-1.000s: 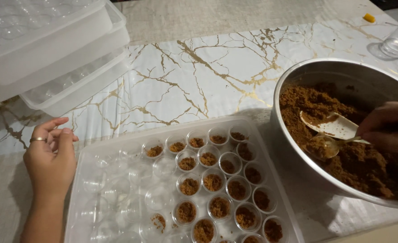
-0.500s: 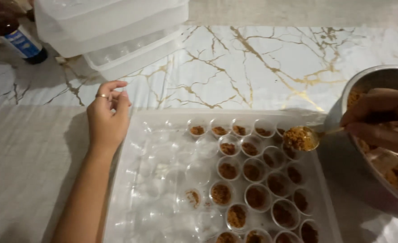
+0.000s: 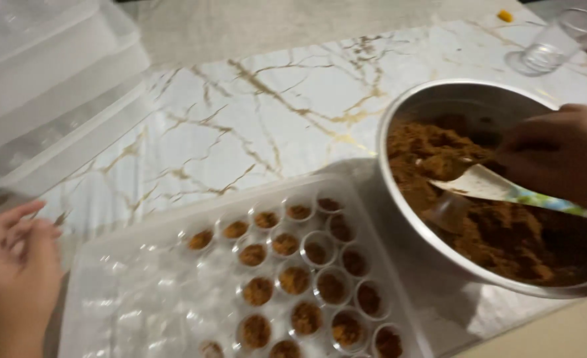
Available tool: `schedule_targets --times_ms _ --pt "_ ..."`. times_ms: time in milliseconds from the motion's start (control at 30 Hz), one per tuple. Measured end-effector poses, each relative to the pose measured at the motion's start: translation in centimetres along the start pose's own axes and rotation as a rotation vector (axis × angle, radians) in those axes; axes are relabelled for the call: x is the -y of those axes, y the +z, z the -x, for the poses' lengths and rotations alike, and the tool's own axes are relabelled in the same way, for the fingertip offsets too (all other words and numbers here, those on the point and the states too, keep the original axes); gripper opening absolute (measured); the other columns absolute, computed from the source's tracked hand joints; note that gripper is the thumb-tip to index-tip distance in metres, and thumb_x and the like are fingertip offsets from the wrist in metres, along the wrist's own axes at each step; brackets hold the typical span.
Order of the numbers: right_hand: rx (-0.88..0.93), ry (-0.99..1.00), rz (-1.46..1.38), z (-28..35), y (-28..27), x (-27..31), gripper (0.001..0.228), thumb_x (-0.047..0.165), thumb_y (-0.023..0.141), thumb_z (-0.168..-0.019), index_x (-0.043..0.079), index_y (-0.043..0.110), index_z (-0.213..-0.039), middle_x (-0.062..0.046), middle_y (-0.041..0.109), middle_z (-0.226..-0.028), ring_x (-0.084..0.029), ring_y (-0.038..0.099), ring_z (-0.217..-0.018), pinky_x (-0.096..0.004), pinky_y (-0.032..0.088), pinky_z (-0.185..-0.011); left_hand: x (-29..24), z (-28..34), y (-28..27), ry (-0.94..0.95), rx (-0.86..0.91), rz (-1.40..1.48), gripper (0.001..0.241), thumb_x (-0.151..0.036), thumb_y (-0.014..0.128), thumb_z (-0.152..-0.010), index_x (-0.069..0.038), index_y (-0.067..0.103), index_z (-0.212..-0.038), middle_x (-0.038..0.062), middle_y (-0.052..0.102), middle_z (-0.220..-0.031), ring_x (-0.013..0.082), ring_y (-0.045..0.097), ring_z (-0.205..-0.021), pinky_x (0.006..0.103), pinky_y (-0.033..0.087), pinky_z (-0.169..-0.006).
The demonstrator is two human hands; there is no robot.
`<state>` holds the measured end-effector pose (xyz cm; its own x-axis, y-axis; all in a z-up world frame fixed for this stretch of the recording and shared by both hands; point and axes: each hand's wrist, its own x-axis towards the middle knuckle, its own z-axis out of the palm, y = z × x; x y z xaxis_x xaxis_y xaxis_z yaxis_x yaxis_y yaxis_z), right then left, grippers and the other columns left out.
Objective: Scoop dessert mixture from a large bowl into small plastic cups using a spoon.
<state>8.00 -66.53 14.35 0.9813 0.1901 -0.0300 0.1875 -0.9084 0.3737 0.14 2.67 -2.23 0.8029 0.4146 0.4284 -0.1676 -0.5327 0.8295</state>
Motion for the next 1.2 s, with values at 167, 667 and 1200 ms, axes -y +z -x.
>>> schedule_targets --times_ms 167,667,1200 --pt "-0.06 -0.037 0.057 -0.7 -1.5 7.4 0.031 0.044 0.075 -0.083 0.022 0.078 -0.105 0.003 0.077 -0.107 -0.018 0.067 -0.101 -0.039 0.054 -0.092 4.0 -0.3 0.0 -0.023 -0.009 0.041 0.019 -0.005 0.056 -0.114 0.0 0.052 -0.133 0.007 0.063 -0.098 0.0073 0.054 -0.074 0.0219 0.041 -0.061" --pt "0.144 -0.127 -0.564 -1.9 -3.3 8.1 0.026 0.032 0.079 -0.082 0.019 0.081 -0.105 -0.005 0.078 -0.093 -0.022 0.072 -0.091 -0.038 0.059 -0.083 4.0 -0.3 0.4 -0.049 -0.043 -0.004 0.018 -0.002 0.059 -0.113 0.006 0.056 -0.129 0.011 0.067 -0.096 0.0074 0.06 -0.076 0.022 0.046 -0.069" --pt "0.319 0.032 -0.588 -0.1 -2.2 5.5 0.021 0.026 0.086 -0.081 0.024 0.084 -0.101 0.003 0.069 -0.104 -0.014 0.07 -0.095 -0.031 0.059 -0.088 -1.9 0.6 1.1 -0.037 -0.029 -0.111 0.017 -0.005 0.058 -0.112 0.004 0.058 -0.127 0.008 0.068 -0.093 0.0052 0.054 -0.071 0.0221 0.043 -0.066"
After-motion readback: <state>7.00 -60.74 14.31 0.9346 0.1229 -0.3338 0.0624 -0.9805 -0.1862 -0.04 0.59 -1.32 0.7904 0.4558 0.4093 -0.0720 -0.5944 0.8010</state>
